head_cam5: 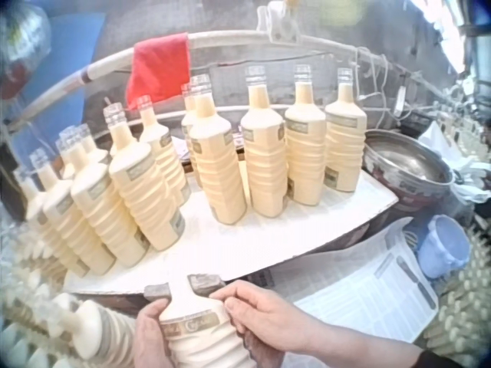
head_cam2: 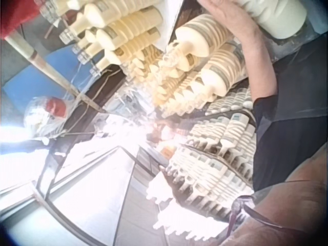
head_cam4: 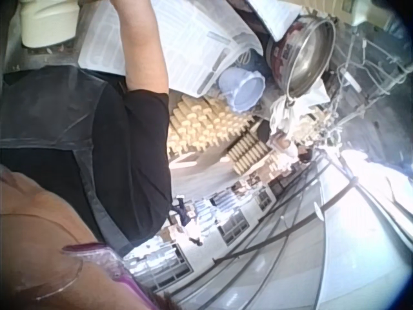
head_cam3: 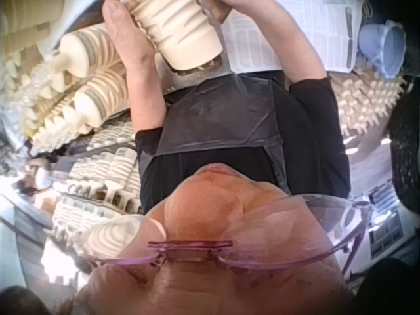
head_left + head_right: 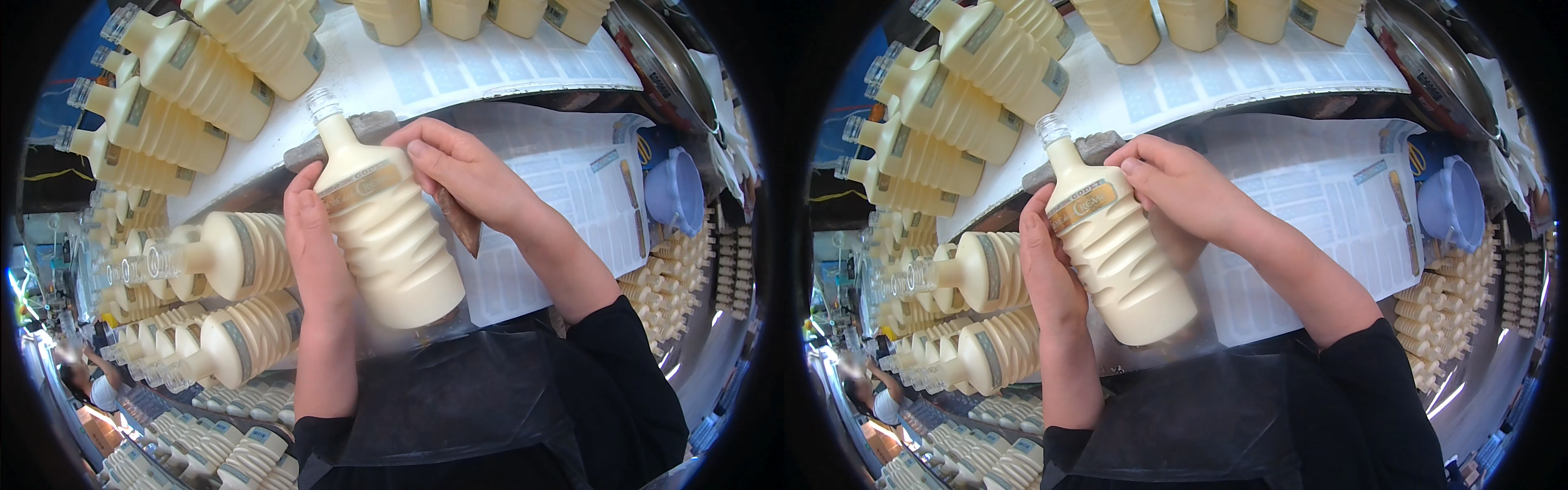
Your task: The person applies rectangular labels to the bodies of multiple cream-colored plastic bottles. They pick up each bottle, smooth the label onto the surface, and place the finished bottle on a nearby shelf. The process is repeated for several bottles in a continuous sequence.
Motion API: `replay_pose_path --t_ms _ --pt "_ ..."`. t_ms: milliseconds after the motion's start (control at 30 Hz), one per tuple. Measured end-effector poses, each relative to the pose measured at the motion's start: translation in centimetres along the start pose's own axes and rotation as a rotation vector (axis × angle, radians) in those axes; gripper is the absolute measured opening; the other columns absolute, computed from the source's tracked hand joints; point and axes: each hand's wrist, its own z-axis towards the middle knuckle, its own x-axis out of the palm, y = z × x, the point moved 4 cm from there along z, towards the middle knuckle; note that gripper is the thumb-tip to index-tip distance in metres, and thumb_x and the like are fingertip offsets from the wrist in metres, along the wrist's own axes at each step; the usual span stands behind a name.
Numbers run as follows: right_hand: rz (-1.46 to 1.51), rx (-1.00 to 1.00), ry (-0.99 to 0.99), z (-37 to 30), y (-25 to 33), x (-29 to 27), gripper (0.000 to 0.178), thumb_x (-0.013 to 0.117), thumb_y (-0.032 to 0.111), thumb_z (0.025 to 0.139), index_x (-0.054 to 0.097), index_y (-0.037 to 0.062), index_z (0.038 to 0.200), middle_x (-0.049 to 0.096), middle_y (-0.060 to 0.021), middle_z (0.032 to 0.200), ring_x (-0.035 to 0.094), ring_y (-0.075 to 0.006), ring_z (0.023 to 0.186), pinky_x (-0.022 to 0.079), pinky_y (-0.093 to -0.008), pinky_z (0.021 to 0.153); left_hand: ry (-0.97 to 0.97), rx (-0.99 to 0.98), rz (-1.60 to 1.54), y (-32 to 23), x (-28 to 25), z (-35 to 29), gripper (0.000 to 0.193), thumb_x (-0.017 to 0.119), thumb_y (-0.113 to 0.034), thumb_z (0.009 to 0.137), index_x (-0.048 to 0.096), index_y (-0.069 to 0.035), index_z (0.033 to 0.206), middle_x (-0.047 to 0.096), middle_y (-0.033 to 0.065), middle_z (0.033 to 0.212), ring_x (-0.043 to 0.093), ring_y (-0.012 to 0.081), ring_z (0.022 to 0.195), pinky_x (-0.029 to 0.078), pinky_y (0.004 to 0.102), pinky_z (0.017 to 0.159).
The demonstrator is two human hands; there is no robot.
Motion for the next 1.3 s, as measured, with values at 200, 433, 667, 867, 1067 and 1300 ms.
replay_pose_path --t_ms 200,433,667,867,1067,1300 --pt "-0.149 -0.007 -0.075 0.2 0.1 0.6 0.026 0.063 0.024 0.102 0.060 0.0025 0.117 0.066 -0.0008 0.085 0.058 -0.0039 0.076 0.047 -0.0217 0.066 0.012 -0.082 0.014 0.2 0.2 0.5 0.038 0.058 -0.024 0.106 0.051 0.001 0.134 0.063 0.0104 0.120 0.060 0.0133 0.106 0.050 0.0285 0.094" --pt "-0.205 0.009 -0.158 0.0 0.1 0.8 0.037 0.072 0.032 0.094 0.063 0.0023 0.113 0.061 -0.0017 0.073 0.055 -0.0101 0.069 0.045 -0.0293 0.065 0.033 -0.083 -0.100 0.4 0.0 0.5 0.038 0.063 -0.019 0.103 0.052 0.002 0.133 0.063 0.0108 0.120 0.061 0.0127 0.106 0.051 0.0286 0.094" --pt "-0.262 -0.002 -0.135 0.0 0.4 0.8 0.029 0.068 0.026 0.098 0.062 0.0026 0.115 0.063 -0.0005 0.078 0.056 -0.0058 0.072 0.047 -0.0244 0.066 0.039 -0.064 -0.108 0.5 0.0 0.5 0.039 0.063 -0.020 0.103 0.052 0.002 0.133 0.063 0.0108 0.120 0.061 0.0123 0.105 0.051 0.0283 0.094" --pt "-0.248 -0.001 -0.157 0.0 0.4 0.8 0.040 0.071 0.035 0.094 0.062 0.0017 0.113 0.063 -0.0037 0.077 0.058 -0.0114 0.071 0.048 -0.0287 0.066 0.036 -0.072 -0.114 0.7 0.0 0.6 0.039 0.065 -0.018 0.102 0.052 0.002 0.133 0.064 0.0106 0.119 0.061 0.0121 0.105 0.051 0.0278 0.093" --pt "-0.548 0.003 -0.216 -0.3 1.9 1.5 0.052 0.075 0.045 0.087 0.062 0.0014 0.112 0.064 -0.0109 0.078 0.064 -0.0248 0.073 0.050 -0.0378 0.069 0.029 -0.067 -0.093 0.7 0.0 0.6 0.040 0.066 -0.019 0.101 0.052 0.002 0.133 0.063 0.0107 0.119 0.061 0.0122 0.105 0.051 0.0278 0.093" --pt "-0.485 0.015 -0.199 -0.2 1.3 1.2 0.051 0.075 0.045 0.087 0.062 0.0024 0.112 0.065 -0.0109 0.080 0.064 -0.0243 0.075 0.050 -0.0380 0.069 0.014 -0.083 -0.077 0.5 0.2 0.5 0.041 0.066 -0.019 0.101 0.052 0.002 0.133 0.063 0.0108 0.119 0.061 0.0123 0.105 0.051 0.0281 0.092"
